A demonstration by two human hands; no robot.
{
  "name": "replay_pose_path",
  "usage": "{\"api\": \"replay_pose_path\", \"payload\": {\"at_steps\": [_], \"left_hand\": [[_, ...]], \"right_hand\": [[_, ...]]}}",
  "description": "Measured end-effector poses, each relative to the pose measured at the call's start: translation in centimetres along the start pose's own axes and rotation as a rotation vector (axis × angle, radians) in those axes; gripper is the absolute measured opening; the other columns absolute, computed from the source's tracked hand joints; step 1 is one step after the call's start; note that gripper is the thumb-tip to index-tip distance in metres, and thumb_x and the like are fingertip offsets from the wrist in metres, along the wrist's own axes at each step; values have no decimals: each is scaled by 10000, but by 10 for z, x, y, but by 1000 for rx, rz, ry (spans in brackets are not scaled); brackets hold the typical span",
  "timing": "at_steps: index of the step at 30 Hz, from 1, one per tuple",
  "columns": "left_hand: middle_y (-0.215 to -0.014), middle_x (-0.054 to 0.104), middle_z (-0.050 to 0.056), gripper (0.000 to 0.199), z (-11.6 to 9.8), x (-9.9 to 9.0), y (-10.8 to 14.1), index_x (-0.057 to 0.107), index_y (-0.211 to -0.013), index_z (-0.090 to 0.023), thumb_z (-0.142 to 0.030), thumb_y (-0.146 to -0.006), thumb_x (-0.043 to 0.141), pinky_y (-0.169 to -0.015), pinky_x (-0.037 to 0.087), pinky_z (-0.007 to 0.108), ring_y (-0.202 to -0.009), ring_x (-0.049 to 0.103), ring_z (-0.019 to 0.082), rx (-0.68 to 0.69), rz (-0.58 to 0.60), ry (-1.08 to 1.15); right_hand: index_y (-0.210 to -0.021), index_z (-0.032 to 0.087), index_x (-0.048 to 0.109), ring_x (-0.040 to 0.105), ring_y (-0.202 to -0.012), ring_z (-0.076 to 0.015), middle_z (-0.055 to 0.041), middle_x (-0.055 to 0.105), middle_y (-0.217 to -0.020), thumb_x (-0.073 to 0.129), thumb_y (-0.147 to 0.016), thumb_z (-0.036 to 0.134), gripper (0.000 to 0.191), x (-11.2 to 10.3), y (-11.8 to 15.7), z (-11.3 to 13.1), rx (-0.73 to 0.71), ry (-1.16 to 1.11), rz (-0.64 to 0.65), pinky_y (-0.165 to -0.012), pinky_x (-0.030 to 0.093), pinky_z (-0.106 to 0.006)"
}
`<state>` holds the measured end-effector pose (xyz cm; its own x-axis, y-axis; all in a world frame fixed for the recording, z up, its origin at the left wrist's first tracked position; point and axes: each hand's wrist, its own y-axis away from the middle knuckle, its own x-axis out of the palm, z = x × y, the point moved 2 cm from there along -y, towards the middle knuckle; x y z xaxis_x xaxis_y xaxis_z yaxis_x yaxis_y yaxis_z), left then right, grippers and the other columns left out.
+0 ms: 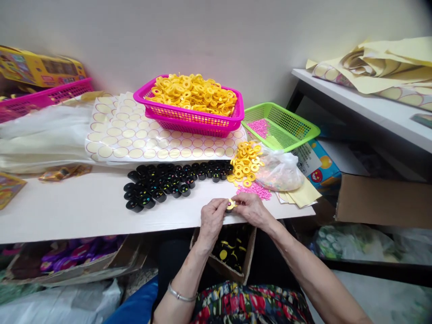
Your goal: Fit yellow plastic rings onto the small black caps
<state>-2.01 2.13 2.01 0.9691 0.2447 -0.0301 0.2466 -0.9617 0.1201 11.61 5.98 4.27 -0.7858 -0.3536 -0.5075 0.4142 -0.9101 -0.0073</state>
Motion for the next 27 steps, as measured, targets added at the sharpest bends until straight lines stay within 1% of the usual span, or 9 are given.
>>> {"api": "replay_pose_path", "payload": {"at_steps": [6, 8, 10, 12, 15, 17, 21, 25, 27], "left_hand": [[-733, 646, 44, 224, -1, 3, -2, 690, -725, -149, -339, -734, 571, -577, 418, 218, -652, 560, 133, 74, -30, -113], [-734, 648, 44, 219, -2, 3, -1, 683, -714, -151, -338, -734, 570, -609, 432, 225, -679, 571, 143, 91, -36, -138], [-718, 644, 40, 219, -4, 4, 0, 676, -700, -153, -340, -734, 567, -622, 436, 228, -682, 571, 145, 101, -40, -152], [-694, 638, 37, 224, -4, 5, 0, 671, -690, -152, -347, -731, 568, -617, 435, 227, -667, 566, 143, 100, -39, -159], [-679, 633, 34, 246, -1, 6, -1, 667, -692, -146, -373, -723, 578, -592, 427, 220, -637, 551, 135, 77, -49, -153], [-667, 630, 32, 269, 3, 7, -3, 665, -695, -140, -396, -716, 586, -574, 421, 215, -618, 541, 129, 60, -62, -133], [-605, 597, 15, 302, 11, 9, -7, 656, -687, -127, -424, -701, 602, -539, 408, 205, -565, 513, 112, 32, -85, -92], [-658, 615, 26, 305, 12, 10, -7, 665, -730, -124, -422, -707, 604, -545, 410, 205, -590, 524, 115, 13, -78, -53], [-692, 628, 39, 309, 11, 11, -6, 670, -735, -120, -420, -714, 598, -538, 407, 205, -605, 530, 120, 1, -58, -37]], "right_hand": [[-802, 149, 685, 512, -630, -116, 6, 614, -684, 656, -607, 211, 207, -2, 1, 0, 133, -302, 59, -585, 380, -223], [-810, 146, 679, 526, -656, -119, 0, 621, -714, 662, -613, 227, 214, -1, 2, 1, 135, -336, 50, -603, 390, -224], [-778, 145, 676, 532, -678, -120, -7, 618, -715, 629, -670, 268, 170, 0, 2, 2, 102, -342, 8, -622, 396, -222], [-718, 143, 667, 509, -611, -103, -1, 588, -642, 574, -725, 296, 179, 4, 1, 1, 111, -348, -39, -566, 380, -209], [-649, 141, 628, 402, -432, -65, 33, 488, -483, 535, -747, 319, 224, 13, 0, -3, 214, -407, -72, -425, 294, -187], [-638, 143, 602, 359, -366, -54, 51, 438, -416, 523, -749, 336, 236, 19, 0, -5, 287, -465, -94, -376, 253, -177], [-711, 146, 586, 405, -322, -71, 48, 460, -390, 494, -759, 378, 254, 30, 2, -8, 408, -584, -148, -336, 283, -168], [-764, 150, 568, 484, -357, -94, 32, 513, -444, 478, -779, 462, 325, 38, 5, -9, 376, -651, -199, -350, 362, -180], [-765, 148, 564, 500, -368, -95, 29, 519, -458, 488, -778, 482, 343, 40, 6, -9, 349, -651, -218, -349, 371, -177]]}}
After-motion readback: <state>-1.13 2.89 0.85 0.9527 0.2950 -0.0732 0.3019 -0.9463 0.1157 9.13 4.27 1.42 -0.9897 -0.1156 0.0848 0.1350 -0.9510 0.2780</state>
